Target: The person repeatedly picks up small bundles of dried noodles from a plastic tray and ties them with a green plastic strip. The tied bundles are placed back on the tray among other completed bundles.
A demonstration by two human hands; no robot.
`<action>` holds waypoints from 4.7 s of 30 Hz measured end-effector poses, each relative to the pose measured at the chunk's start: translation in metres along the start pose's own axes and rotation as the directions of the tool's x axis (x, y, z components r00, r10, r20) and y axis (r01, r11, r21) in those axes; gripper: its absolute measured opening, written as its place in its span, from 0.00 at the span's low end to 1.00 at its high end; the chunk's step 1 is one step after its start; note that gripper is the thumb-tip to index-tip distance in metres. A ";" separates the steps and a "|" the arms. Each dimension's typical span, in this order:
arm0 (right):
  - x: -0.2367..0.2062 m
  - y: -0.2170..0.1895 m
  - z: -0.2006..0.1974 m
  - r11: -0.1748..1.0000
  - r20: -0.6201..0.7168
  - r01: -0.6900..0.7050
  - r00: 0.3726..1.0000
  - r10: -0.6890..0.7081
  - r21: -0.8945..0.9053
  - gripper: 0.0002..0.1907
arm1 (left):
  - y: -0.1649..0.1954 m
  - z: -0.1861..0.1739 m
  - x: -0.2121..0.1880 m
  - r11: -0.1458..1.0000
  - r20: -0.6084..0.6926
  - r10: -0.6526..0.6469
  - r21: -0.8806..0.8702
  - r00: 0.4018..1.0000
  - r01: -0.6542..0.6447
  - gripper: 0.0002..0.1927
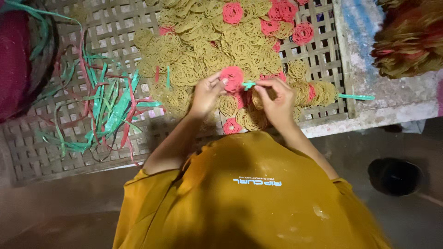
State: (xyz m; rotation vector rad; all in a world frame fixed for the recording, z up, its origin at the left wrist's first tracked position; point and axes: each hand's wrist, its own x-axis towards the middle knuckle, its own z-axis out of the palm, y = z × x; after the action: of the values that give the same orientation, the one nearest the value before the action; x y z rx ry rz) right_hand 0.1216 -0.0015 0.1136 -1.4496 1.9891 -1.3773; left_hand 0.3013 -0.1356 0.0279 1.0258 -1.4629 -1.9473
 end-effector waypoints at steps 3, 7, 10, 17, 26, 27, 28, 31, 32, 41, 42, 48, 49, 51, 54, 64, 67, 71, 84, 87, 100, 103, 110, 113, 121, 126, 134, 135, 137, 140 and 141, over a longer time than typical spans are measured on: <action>0.003 -0.005 0.009 0.975 -0.016 0.214 0.976 -0.215 -0.059 0.05 | -0.005 0.011 -0.004 0.997 -0.012 -0.045 -0.059 0.999 0.044 0.24; 0.003 -0.006 0.010 0.934 -0.033 0.324 0.942 -0.333 -0.151 0.07 | -0.008 0.022 -0.007 0.981 -0.008 0.004 -0.196 1.000 -0.006 0.21; 0.002 -0.003 0.008 0.910 -0.049 0.363 0.924 -0.379 -0.203 0.08 | -0.010 0.026 -0.009 0.993 0.002 0.040 -0.111 0.999 -0.040 0.21; -0.004 0.012 0.005 0.846 0.004 0.459 0.880 -0.476 -0.273 0.09 | -0.001 0.038 -0.015 0.995 0.020 0.080 -0.069 0.997 -0.078 0.21; 0.005 0.058 0.006 0.892 -0.180 0.353 0.894 -0.411 -0.284 0.04 | 0.053 0.024 -0.026 0.501 -0.190 0.440 0.863 0.878 -0.064 0.26; 0.004 0.058 0.002 0.917 -0.185 0.320 0.912 -0.367 -0.239 0.04 | 0.050 0.019 -0.024 0.190 0.008 0.748 0.956 0.664 -0.224 0.29; 0.002 0.057 -0.005 0.938 -0.188 0.286 0.928 -0.322 -0.195 0.04 | 0.043 0.021 -0.023 0.172 0.094 0.568 0.958 0.818 -0.229 0.24; -0.003 0.046 -0.018 0.969 -0.195 0.221 0.951 -0.240 -0.114 0.04 | 0.011 0.038 -0.025 0.041 0.317 0.122 0.945 0.941 -0.324 0.19; -0.004 0.040 -0.019 0.974 -0.198 0.206 0.955 -0.221 -0.096 0.04 | 0.000 0.047 -0.026 -0.056 0.396 0.124 0.918 0.910 -0.392 0.23; -0.008 0.009 -0.021 0.970 -0.210 0.211 0.950 -0.232 -0.116 0.05 | -0.020 0.046 -0.020 -0.191 0.457 0.279 0.888 0.844 -0.418 0.22; -0.010 0.007 -0.021 0.971 -0.213 0.209 0.950 -0.230 -0.118 0.06 | -0.019 0.046 -0.020 -0.253 0.487 0.295 0.869 0.822 -0.425 0.18; -0.013 0.007 -0.023 0.982 -0.175 0.178 0.967 -0.185 -0.058 0.08 | -0.002 0.020 -0.012 0.679 0.122 0.337 0.655 0.934 -0.330 0.10; -0.013 0.009 -0.021 0.989 -0.166 0.148 0.975 -0.149 -0.023 0.07 | 0.001 0.017 -0.009 0.817 0.036 0.217 0.539 0.975 -0.202 0.12; -0.014 0.013 -0.013 0.989 -0.135 0.145 0.980 -0.144 0.001 0.06 | 0.004 0.013 -0.005 0.968 -0.071 -0.071 0.236 0.995 0.086 0.17; -0.012 0.020 0.002 0.964 -0.099 0.252 0.961 -0.259 -0.082 0.06 | 0.003 0.018 -0.005 0.978 -0.034 -0.047 -0.206 0.998 0.039 0.18; -0.010 0.022 0.014 0.818 0.073 0.423 0.900 -0.430 -0.390 0.10 | 0.000 0.043 -0.022 0.993 -0.026 0.118 -0.008 0.993 -0.118 0.17; -0.008 0.020 0.011 0.838 0.105 0.402 0.914 -0.392 -0.368 0.10 | 0.007 0.049 -0.025 0.985 0.022 0.174 -0.024 0.985 -0.173 0.17; -0.002 0.021 0.008 0.978 0.085 0.143 0.988 -0.131 -0.150 0.07 | 0.028 0.054 -0.028 0.937 0.050 0.344 0.041 0.938 -0.346 0.14; -0.007 0.012 -0.027 0.955 0.169 0.241 0.962 -0.212 -0.171 0.14 | 0.075 0.064 -0.041 0.658 0.173 0.545 0.518 0.821 -0.546 0.09; -0.010 0.023 -0.019 1.000 0.129 0.017 0.991 -0.020 0.021 0.07 | 0.050 0.064 -0.038 0.827 0.122 0.461 0.300 0.879 -0.475 0.21; -0.026 0.021 -0.004 0.908 0.011 -0.121 0.992 0.128 0.400 0.04 | -0.017 0.029 -0.033 0.336 0.219 0.306 0.885 0.926 -0.321 0.13; -0.027 0.017 -0.007 0.986 -0.047 0.002 0.999 0.006 0.168 0.03 | -0.010 0.025 -0.033 0.841 -0.012 -0.172 0.519 0.985 0.154 0.20; -0.029 0.009 0.003 0.898 0.008 0.343 0.935 -0.355 -0.275 0.05 | -0.014 0.040 -0.031 0.986 -0.004 -0.007 -0.168 1.000 0.006 0.19; -0.031 0.012 0.008 0.861 0.068 0.375 0.924 -0.376 -0.344 0.06 | -0.014 0.046 -0.037 0.976 0.085 0.089 -0.205 0.992 -0.070 0.18; -0.032 0.027 0.005 0.956 0.016 0.217 0.976 -0.218 -0.196 0.14 | 0.010 0.056 -0.045 0.941 0.163 0.330 0.021 0.930 -0.338 0.13; -0.027 0.014 -0.024 0.936 0.031 0.281 0.959 -0.281 -0.213 0.15 | 0.045 0.064 -0.062 0.628 0.135 0.571 0.563 0.810 -0.536 0.07; -0.025 0.032 -0.013 0.887 0.128 -0.142 0.987 0.095 0.438 0.10 | 0.054 0.077 -0.037 0.784 0.195 0.507 0.301 0.840 -0.543 0.10; -0.023 0.039 -0.014 0.860 0.090 -0.149 0.989 0.121 0.488 0.08 | 0.051 0.076 -0.029 0.817 0.216 0.485 0.236 0.848 -0.527 0.12; -0.019 0.053 -0.017 0.796 0.022 -0.159 0.983 0.180 0.585 0.06 | 0.050 0.056 -0.006 0.803 0.088 0.393 0.452 0.915 -0.389 0.11; -0.016 0.067 -0.035 0.801 -0.047 -0.169 0.970 0.238 0.574 0.06 | 0.050 0.025 0.022 0.762 -0.086 0.357 0.603 0.930 -0.236 0.12; -0.015 0.071 -0.039 0.796 -0.046 -0.179 0.967 0.250 0.578 0.06 | 0.049 0.021 0.027 0.654 -0.027 0.425 0.700 0.905 -0.287 0.12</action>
State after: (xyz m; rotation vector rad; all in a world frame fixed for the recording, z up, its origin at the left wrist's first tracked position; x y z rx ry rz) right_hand 0.0617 0.0329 0.0694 -0.8543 1.5319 -1.7806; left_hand 0.2659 -0.1580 0.0701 1.0540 -2.1417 -0.9816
